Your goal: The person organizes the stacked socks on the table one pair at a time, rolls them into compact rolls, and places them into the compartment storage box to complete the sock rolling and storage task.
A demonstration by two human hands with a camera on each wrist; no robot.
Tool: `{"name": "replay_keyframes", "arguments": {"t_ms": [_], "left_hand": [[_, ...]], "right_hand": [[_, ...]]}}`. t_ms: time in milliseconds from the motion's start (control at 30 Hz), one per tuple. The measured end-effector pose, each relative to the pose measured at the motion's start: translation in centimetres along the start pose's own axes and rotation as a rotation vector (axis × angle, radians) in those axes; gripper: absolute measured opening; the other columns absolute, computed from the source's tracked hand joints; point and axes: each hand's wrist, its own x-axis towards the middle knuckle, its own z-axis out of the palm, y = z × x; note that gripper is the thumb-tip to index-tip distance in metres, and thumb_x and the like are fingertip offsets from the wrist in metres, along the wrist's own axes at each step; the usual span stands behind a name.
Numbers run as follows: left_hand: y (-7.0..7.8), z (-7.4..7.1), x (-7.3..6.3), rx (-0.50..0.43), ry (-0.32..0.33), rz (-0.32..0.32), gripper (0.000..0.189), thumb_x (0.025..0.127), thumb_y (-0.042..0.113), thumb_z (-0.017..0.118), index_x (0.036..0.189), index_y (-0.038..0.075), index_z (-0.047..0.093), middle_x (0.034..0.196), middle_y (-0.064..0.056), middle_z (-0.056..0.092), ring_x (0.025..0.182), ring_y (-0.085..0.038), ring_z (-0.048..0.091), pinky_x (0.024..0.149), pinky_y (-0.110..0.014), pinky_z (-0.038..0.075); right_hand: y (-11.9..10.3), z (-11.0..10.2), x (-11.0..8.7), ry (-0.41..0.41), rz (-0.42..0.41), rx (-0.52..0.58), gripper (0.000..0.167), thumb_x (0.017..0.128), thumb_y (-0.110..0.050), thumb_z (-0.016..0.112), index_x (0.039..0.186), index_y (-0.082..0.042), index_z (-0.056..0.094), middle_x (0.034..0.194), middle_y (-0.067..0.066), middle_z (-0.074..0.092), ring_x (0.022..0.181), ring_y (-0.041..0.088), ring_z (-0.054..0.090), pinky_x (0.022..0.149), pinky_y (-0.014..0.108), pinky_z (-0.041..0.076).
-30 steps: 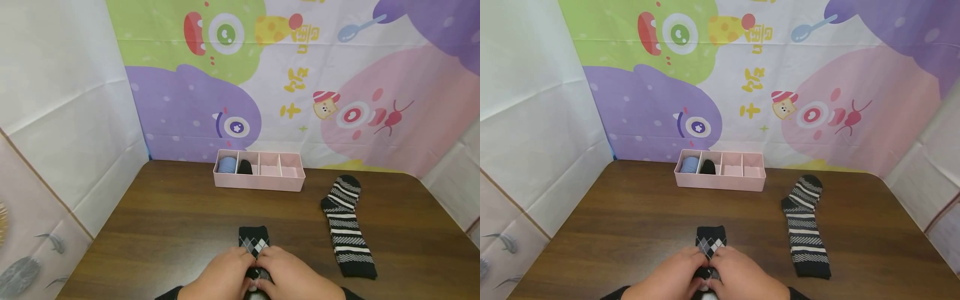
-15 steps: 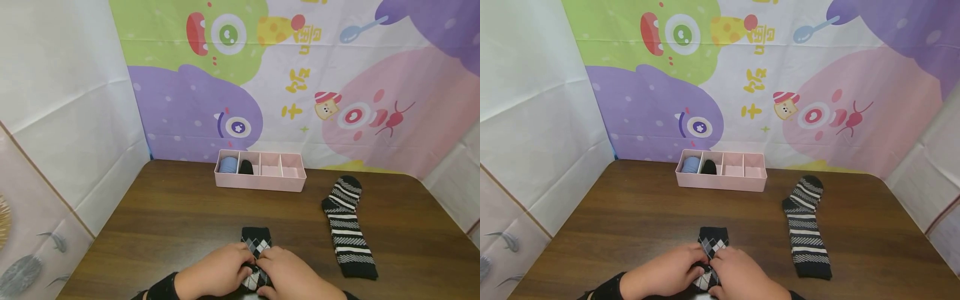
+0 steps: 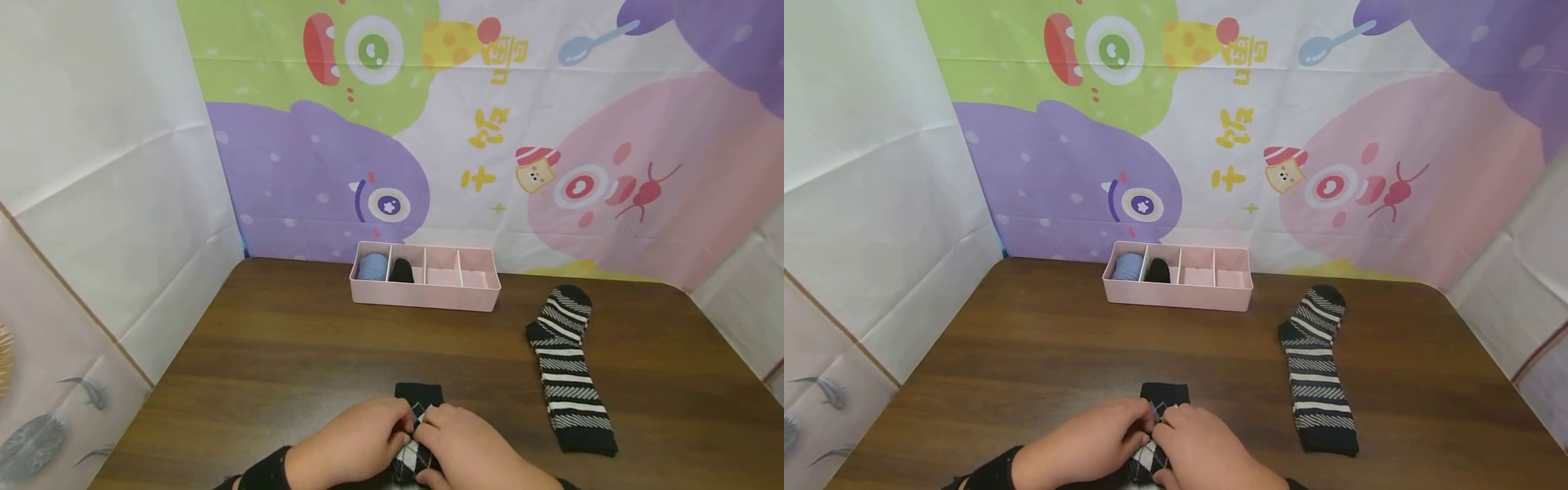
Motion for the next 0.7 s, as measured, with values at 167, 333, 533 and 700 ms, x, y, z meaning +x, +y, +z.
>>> {"name": "replay_keyframes", "arguments": {"t_ms": [167,333,533,700], "left_hand": [[0.4,0.1,-0.2,0.067,0.083,0.009,0.014,0.097,0.020,0.072,0.087,0.024,0.063,0.082,0.017,0.052,0.074,0.000,0.050,0.070,-0.023,0.047],[0.8,0.1,-0.3,0.035,0.106,0.001,0.011,0.097,0.017,0.072,0.090,0.023,0.066,0.081,0.018,0.057,0.071,0.001,0.052,0.067,-0.022,0.048],[1.7,0.0,-0.6,-0.047,0.009,-0.083,0.004,0.097,0.026,0.069,0.094,0.024,0.069,0.080,0.018,0.060,0.070,-0.001,0.055,0.067,-0.025,0.049],[1.9,-0.1,-0.7,-0.038,-0.037,-0.089,0.010,0.096,0.034,0.072,0.095,0.025,0.068,0.083,0.019,0.060,0.073,-0.001,0.056,0.070,-0.026,0.049]], "right_hand": [[0.1,0.4,0.1,-0.023,0.038,0.096,0.044,0.093,-0.041,0.076,0.125,-0.013,0.064,0.110,-0.007,0.065,0.102,0.009,0.060,0.091,0.035,0.052],[0.3,0.7,-0.1,-0.008,0.017,0.093,0.040,0.094,-0.040,0.075,0.124,-0.015,0.066,0.104,-0.010,0.062,0.095,0.006,0.057,0.086,0.032,0.053],[0.3,0.6,-0.2,-0.015,0.033,0.098,0.035,0.096,-0.043,0.071,0.119,-0.017,0.069,0.098,-0.012,0.058,0.090,0.004,0.053,0.082,0.030,0.052],[0.5,0.3,-0.4,0.001,0.063,0.166,0.033,0.099,-0.047,0.066,0.117,-0.019,0.072,0.096,-0.014,0.052,0.087,0.004,0.047,0.080,0.028,0.048]]}}
